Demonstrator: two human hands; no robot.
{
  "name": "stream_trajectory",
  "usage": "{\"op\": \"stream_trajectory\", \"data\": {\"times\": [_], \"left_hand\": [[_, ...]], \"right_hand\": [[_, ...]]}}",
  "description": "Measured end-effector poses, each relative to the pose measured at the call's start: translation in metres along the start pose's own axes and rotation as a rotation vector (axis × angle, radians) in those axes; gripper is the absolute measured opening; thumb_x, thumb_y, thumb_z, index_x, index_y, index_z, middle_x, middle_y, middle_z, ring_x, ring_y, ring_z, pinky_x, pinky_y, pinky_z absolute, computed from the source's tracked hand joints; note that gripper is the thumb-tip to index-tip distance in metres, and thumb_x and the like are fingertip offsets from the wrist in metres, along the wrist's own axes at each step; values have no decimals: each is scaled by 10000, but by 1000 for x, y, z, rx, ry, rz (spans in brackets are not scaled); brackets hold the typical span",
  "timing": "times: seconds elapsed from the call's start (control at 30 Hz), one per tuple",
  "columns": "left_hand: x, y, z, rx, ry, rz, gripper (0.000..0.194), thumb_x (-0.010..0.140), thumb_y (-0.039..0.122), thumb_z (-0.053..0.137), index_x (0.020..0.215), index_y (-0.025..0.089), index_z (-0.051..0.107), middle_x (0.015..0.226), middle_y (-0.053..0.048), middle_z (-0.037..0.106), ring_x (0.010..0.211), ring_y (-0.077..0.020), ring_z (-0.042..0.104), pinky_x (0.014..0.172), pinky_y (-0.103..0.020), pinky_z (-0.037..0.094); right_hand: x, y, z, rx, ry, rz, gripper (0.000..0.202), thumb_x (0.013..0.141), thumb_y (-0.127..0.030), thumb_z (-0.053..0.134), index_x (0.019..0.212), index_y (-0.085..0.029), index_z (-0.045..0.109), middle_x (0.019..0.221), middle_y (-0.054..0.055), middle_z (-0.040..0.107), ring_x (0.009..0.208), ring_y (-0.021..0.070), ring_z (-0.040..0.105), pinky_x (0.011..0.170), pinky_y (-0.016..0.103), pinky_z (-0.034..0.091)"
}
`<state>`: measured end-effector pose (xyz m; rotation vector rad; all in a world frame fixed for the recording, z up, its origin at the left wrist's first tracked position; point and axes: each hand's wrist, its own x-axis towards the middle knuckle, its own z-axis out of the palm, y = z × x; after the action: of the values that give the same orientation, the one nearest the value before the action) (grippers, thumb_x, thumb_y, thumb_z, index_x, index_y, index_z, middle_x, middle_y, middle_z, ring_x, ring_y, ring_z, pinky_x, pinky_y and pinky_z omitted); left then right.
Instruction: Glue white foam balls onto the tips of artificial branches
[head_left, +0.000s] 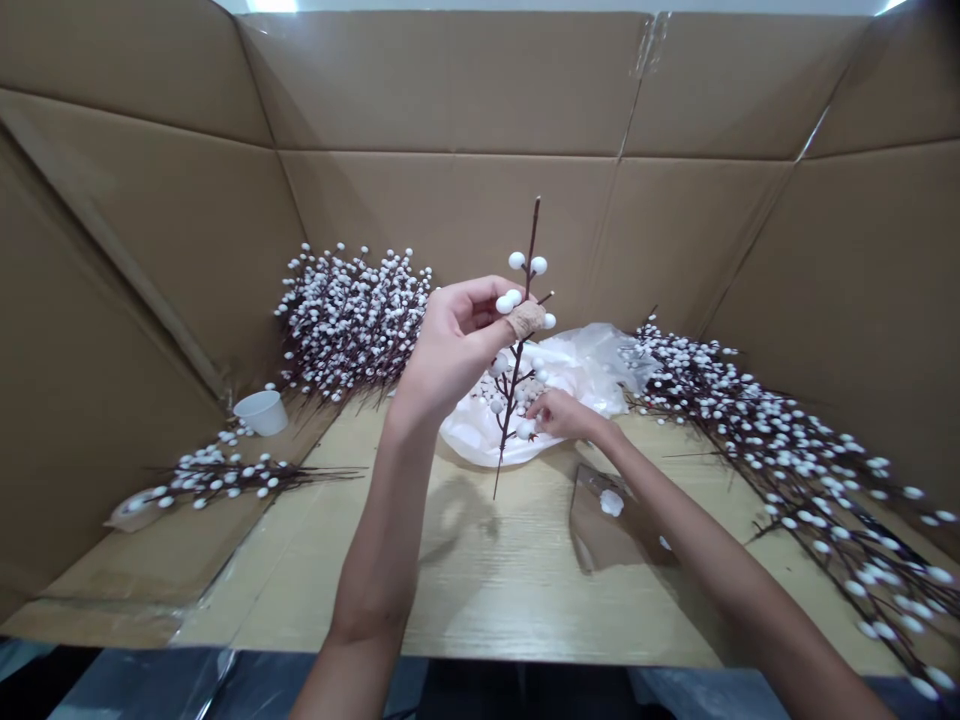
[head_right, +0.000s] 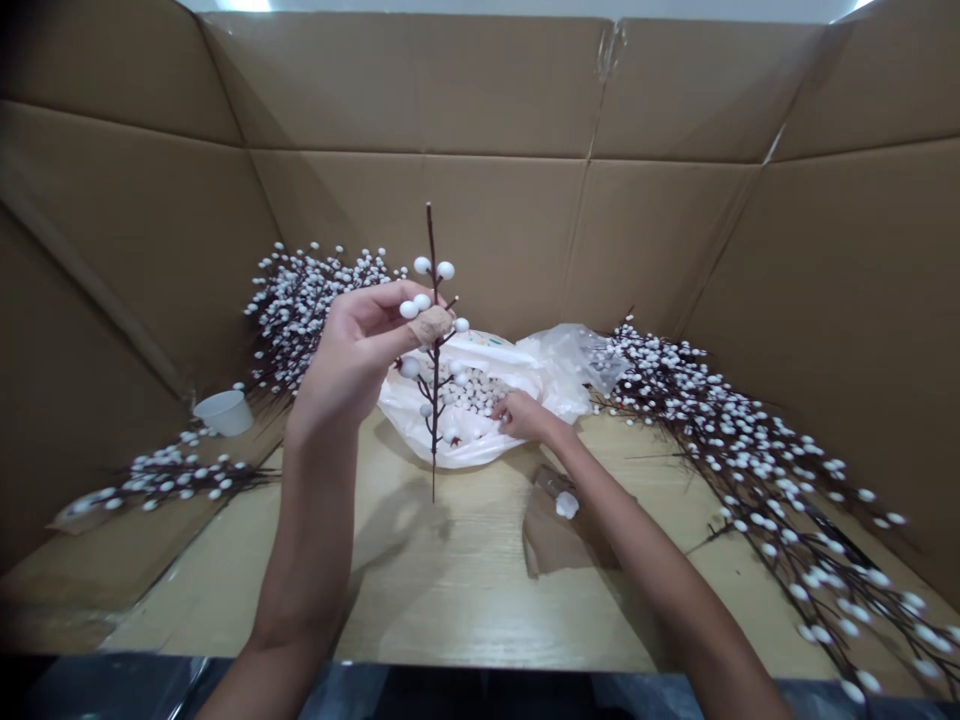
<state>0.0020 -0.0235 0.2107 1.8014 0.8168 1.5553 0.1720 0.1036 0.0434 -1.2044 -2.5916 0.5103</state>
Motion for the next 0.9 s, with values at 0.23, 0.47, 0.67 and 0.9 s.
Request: {"op": "stream_trajectory", "data": {"times": [0.23, 0.47, 0.67, 0.9], "left_hand": [[0, -1, -1, 10, 9, -10, 87, 698, 222, 680, 701, 161, 618, 700, -16, 645, 717, -141, 638, 589, -218, 501], [3, -4, -2, 8, -4, -19, 79, 689, 196, 678, 658, 159, 616, 657, 1, 612, 655, -114, 603, 599, -217, 490], [2, -4, 0, 13, -5, -55, 71, 678, 192, 693, 662, 161, 630, 648, 4, 604, 610, -100, 573, 556, -210, 465], [1, -6, 5, 21, -38, -99, 80, 676, 212, 703, 683, 169, 636, 690, -26, 643, 650, -130, 604, 573, -235, 494]], "right_hand": [[5, -5, 6, -37, 135, -16, 270, 614, 12, 548, 799, -102, 709, 825, 111, 697, 783, 208, 610, 727, 274, 425], [-29, -49, -40, 380, 354, -176, 120, 773, -232, 654, 856, -147, 643, 781, 34, 669, 660, 122, 608, 601, 232, 487], [-70, -88, -93, 863, 658, -273, 186, 687, -269, 774, 853, -195, 733, 769, 23, 701, 673, 129, 643, 598, 252, 559], [-85, -102, -108, 980, 766, -361, 171, 773, -308, 714, 928, -236, 726, 787, -1, 714, 628, 107, 637, 600, 244, 578]]}}
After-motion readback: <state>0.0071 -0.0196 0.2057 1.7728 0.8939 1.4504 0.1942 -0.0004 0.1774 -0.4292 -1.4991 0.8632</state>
